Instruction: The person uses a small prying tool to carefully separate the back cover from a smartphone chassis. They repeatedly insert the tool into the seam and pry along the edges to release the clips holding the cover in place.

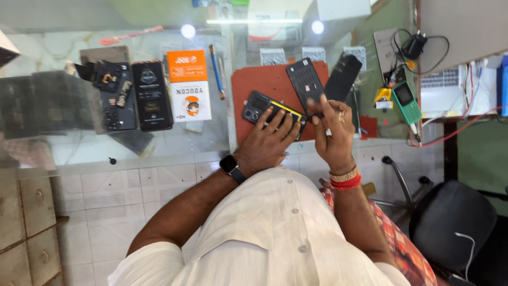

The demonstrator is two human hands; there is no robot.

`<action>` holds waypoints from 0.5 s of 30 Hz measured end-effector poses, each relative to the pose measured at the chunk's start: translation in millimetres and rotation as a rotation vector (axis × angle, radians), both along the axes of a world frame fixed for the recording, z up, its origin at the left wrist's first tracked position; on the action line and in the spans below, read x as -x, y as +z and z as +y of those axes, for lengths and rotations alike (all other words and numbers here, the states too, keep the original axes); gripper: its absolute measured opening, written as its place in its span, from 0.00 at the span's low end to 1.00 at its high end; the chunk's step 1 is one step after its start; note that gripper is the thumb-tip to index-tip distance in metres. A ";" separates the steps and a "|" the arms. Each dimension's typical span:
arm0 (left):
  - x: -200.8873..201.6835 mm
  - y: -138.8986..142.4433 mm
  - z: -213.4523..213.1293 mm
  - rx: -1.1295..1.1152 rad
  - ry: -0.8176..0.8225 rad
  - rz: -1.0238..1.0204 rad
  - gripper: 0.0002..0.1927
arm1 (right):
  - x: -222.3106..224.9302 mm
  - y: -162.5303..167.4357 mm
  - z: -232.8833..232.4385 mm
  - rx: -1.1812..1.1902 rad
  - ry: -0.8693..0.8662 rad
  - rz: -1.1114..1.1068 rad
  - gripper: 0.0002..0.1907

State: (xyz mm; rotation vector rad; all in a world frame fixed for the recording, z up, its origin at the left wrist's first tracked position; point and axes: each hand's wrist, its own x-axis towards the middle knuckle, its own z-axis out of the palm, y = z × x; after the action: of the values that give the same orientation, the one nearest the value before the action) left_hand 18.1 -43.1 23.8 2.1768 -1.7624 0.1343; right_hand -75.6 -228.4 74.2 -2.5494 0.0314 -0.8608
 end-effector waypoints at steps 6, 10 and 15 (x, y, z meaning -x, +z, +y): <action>-0.6 -1.9 4.1 0.027 -0.029 0.039 0.43 | -0.7 -2.1 2.6 -0.004 0.033 -0.042 0.23; -3.2 7.5 8.5 0.167 -0.064 0.244 0.39 | 0.2 -6.0 3.9 0.001 0.070 -0.054 0.21; -3.1 76.0 31.9 0.506 -0.150 0.576 0.27 | -1.9 -19.0 1.0 0.004 0.060 -0.013 0.26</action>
State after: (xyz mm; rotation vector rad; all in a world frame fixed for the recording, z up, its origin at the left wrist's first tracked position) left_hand 21.1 -11.2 99.8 1.5201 -1.3657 -0.0735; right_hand -73.7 -227.4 55.2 -2.5346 -0.0503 -0.8548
